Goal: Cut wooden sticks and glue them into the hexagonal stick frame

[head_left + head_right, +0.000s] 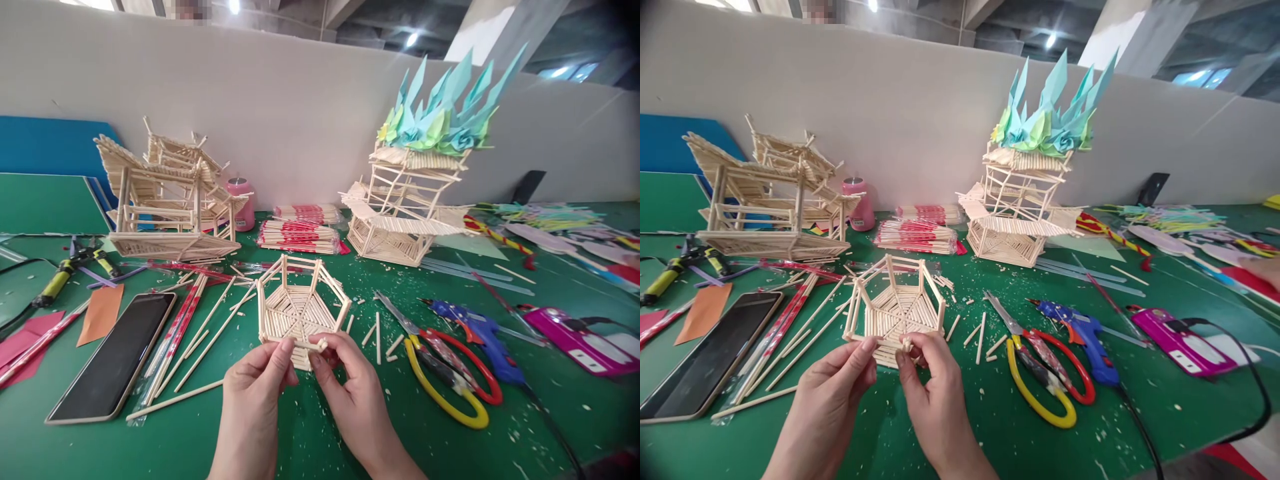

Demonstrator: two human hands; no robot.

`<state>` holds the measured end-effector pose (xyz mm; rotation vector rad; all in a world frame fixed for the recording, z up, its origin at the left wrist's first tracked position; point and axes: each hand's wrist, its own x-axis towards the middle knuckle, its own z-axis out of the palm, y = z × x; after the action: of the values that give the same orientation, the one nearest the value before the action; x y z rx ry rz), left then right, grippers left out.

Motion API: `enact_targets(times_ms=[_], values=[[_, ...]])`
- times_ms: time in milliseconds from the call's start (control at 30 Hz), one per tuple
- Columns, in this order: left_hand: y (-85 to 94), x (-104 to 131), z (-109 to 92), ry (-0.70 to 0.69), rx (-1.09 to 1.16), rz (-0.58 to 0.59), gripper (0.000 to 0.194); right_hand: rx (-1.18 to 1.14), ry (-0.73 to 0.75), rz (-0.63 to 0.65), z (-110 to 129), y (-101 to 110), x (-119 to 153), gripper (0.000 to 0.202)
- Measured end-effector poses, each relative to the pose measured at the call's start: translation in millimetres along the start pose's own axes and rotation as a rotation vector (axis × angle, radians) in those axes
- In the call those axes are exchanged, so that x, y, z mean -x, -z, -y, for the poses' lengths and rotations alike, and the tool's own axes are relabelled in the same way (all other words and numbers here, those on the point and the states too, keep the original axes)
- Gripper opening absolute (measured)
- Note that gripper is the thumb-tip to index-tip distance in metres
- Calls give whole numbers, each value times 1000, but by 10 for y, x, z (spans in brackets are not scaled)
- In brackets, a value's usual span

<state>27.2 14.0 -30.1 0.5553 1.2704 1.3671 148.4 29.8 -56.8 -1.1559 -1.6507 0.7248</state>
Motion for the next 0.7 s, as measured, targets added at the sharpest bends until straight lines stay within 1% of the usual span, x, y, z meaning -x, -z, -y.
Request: enact_targets(times_ms=[333,500,700], values=[[-26,-2,0,25,55,-28,36,0,-6,2,-16,-5,3,11],[-70,7,-21,37,113,-77,34,-6,-38,20,-11,1,16,13],[-82,21,-28,67,154,-96,33,-36,-85,50,11,7,12,14]])
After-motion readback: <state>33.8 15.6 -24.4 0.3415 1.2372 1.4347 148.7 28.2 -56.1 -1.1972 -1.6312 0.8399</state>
